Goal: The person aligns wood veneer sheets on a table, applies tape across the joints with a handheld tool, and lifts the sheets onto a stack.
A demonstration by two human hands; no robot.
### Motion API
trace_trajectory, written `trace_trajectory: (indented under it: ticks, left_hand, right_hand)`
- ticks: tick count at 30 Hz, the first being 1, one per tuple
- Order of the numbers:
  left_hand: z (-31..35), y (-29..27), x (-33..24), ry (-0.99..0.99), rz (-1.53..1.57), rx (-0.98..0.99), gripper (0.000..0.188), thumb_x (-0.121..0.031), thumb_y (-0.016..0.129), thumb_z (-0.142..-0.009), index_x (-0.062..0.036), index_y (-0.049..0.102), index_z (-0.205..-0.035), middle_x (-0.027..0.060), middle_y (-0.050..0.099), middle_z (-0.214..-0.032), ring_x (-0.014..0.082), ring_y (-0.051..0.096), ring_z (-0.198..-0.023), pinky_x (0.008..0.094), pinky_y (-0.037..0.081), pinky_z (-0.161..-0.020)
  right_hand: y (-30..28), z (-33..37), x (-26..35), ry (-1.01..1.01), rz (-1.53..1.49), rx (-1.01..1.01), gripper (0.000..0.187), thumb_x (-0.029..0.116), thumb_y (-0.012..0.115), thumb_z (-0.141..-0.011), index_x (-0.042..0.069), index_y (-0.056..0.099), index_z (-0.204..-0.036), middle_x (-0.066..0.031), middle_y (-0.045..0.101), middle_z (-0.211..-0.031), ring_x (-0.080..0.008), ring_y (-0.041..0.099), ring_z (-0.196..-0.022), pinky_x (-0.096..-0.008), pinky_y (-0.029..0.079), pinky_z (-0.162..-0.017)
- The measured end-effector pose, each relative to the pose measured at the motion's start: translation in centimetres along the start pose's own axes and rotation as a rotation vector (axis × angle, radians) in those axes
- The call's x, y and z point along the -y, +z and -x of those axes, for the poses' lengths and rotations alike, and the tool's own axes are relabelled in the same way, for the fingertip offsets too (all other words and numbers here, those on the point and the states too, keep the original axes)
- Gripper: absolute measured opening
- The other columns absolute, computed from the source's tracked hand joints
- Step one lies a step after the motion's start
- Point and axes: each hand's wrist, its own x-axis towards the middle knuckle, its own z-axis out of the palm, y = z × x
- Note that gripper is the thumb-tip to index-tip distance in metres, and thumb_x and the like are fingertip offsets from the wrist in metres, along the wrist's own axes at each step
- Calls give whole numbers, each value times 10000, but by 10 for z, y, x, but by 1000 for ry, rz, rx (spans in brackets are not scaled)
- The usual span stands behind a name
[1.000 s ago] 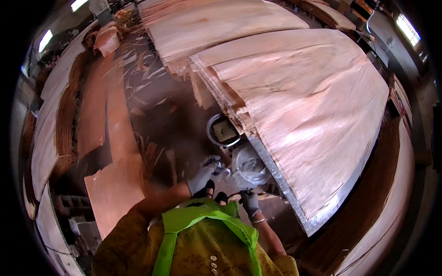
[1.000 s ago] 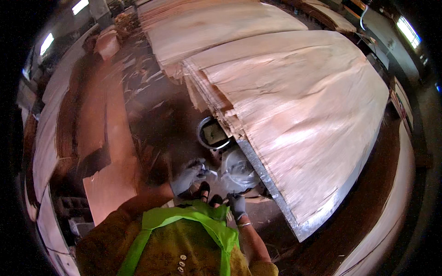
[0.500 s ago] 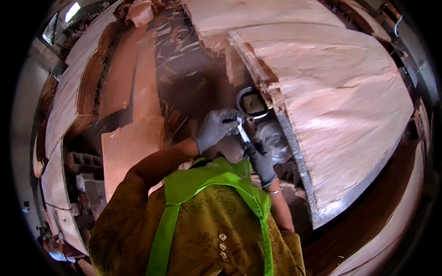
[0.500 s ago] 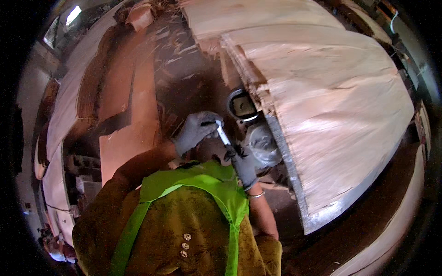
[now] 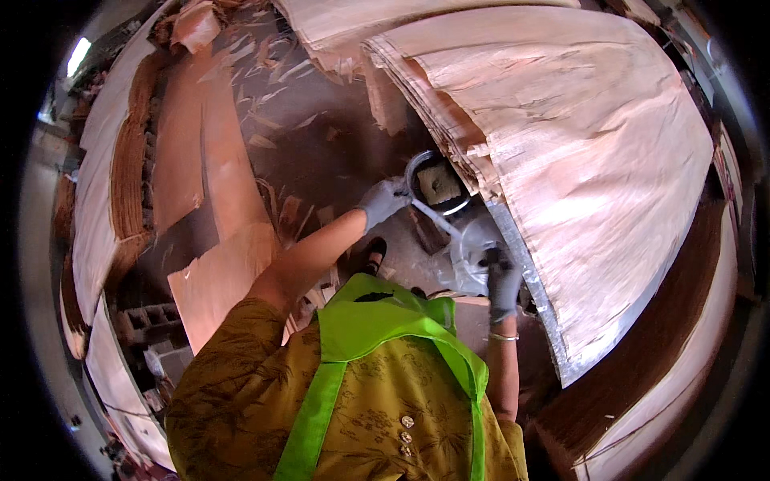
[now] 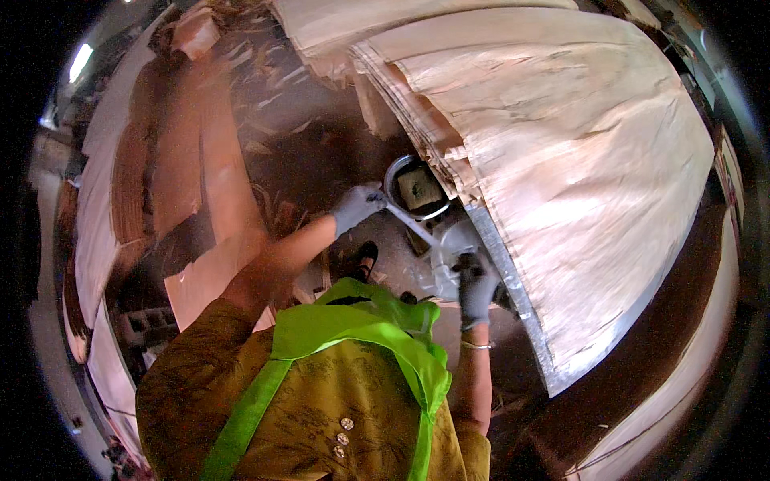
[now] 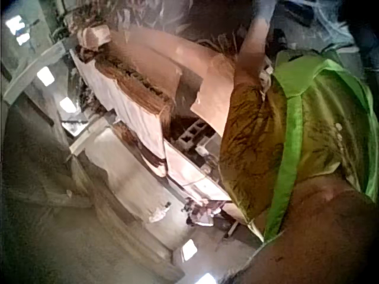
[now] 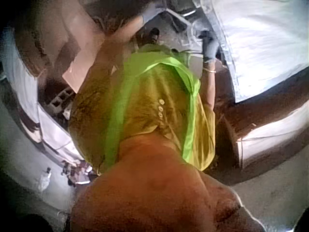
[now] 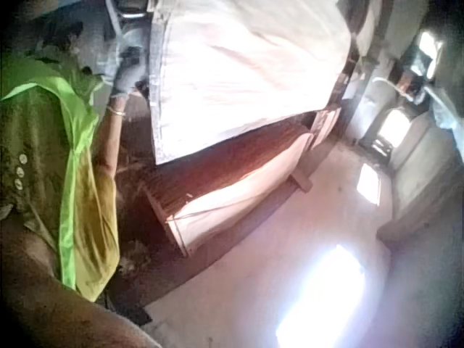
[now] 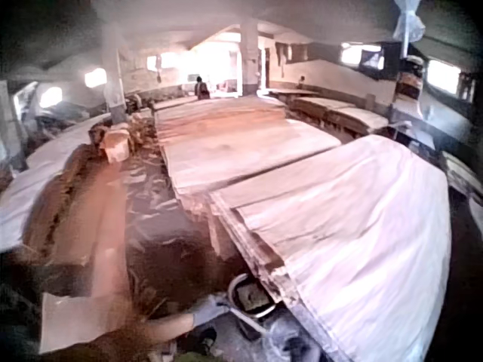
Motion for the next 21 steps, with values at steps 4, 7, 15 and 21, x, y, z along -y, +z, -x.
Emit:
trace_trajectory:
  ticks: [4,7,15,21]
  left_hand:
    - [-65,37,69,169,-178,-83,135,-109,722,-681,-50,679,-795,190,596,-1024,296,457,-1161,374,364,-958]
    - [-83,43,36,94,-184,23,174,-116,744,-632,-20,617,-703,237,328,-1388,357,331,-1273,380,318,-1012]
    - [-128,49,69,225,-456,-105,132,-150,695,-662,-56,618,-714,192,366,-1367,356,277,-1296,438,270,-1042]
    - [-134,47,72,380,-322,-91,239,-155,633,-726,-87,679,-951,142,371,-1383,395,271,-1280,450,255,-1052]
  right_hand:
    - [16,-29,77,349,-629,-357,481,417,378,-931,6,564,-1098,-97,612,-862,-177,555,-723,-277,458,-661]
    - [46,-33,43,331,-712,-120,608,530,286,-941,18,504,-1185,-97,598,-927,-154,519,-702,-268,419,-613]
    - [181,-94,-7,454,-377,-330,333,293,494,-934,41,590,-1127,-28,611,-779,-72,436,-489,-218,352,-432]
    - [207,-112,-71,370,-62,-492,385,87,512,-906,-29,452,-1268,-106,509,-1252,-187,465,-1104,-266,408,-910]
